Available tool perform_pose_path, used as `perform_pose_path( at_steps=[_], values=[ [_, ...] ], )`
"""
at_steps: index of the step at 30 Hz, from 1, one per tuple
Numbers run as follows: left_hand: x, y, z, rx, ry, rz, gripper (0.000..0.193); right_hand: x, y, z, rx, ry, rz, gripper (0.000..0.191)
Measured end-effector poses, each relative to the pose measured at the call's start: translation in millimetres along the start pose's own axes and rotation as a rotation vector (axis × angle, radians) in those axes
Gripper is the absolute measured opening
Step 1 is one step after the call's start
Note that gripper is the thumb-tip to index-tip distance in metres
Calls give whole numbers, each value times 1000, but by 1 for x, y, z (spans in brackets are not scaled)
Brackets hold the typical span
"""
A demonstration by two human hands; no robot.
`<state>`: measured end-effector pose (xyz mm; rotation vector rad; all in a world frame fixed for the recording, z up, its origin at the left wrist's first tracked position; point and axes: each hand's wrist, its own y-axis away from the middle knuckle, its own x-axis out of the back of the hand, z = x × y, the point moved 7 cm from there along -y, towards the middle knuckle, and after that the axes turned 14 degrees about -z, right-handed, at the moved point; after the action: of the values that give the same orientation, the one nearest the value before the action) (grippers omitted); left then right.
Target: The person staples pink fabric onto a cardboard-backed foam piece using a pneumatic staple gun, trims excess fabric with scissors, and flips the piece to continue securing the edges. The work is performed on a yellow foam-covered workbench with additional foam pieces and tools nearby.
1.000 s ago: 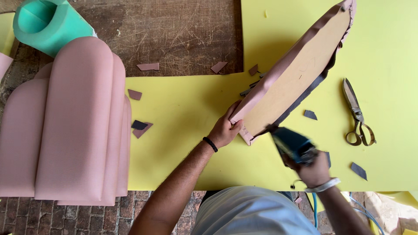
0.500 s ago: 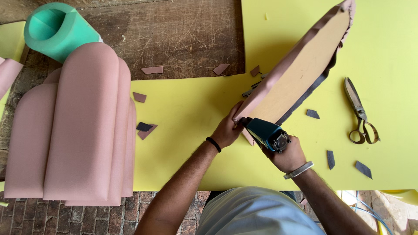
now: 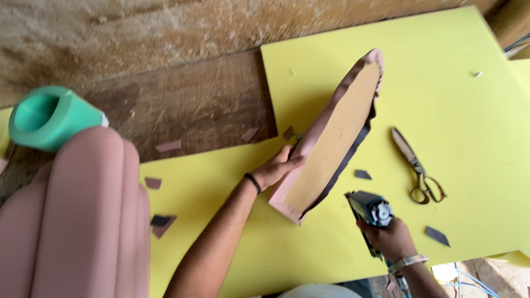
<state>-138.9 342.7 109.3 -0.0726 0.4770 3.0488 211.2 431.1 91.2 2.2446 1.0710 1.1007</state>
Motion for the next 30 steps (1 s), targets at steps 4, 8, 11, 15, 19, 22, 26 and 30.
perform_pose_path(
  at_steps=[4, 8, 11, 15, 19, 22, 26, 30],
  values=[
    [9, -99, 44, 128, -443, 54, 106, -1, 2, 12, 5, -33, -1, 38],
    [-4, -113, 74, 202, -626, 183, 92, 6, 2, 12, -15, -181, -56, 38],
    [-31, -48, 81, 63, -525, 188, 84, 31, 2, 8, 19, -152, 2, 39],
    [-81, 54, 46, 434, -429, 137, 93, 62, -1, 0, 65, -116, -21, 36],
    [-122, 56, 71, -100, -281, -123, 114, 81, -10, -27, 248, -273, -48, 36],
    [-105, -28, 80, -210, -356, -124, 111, 94, -22, -37, 186, -207, -92, 34],
    [-71, -145, 78, -211, -97, -83, 102, 93, -25, -71, 507, -159, -155, 33],
    [-73, -168, 72, -365, 64, -178, 89, 77, -32, -70, 341, -5, -123, 23]
  ],
)
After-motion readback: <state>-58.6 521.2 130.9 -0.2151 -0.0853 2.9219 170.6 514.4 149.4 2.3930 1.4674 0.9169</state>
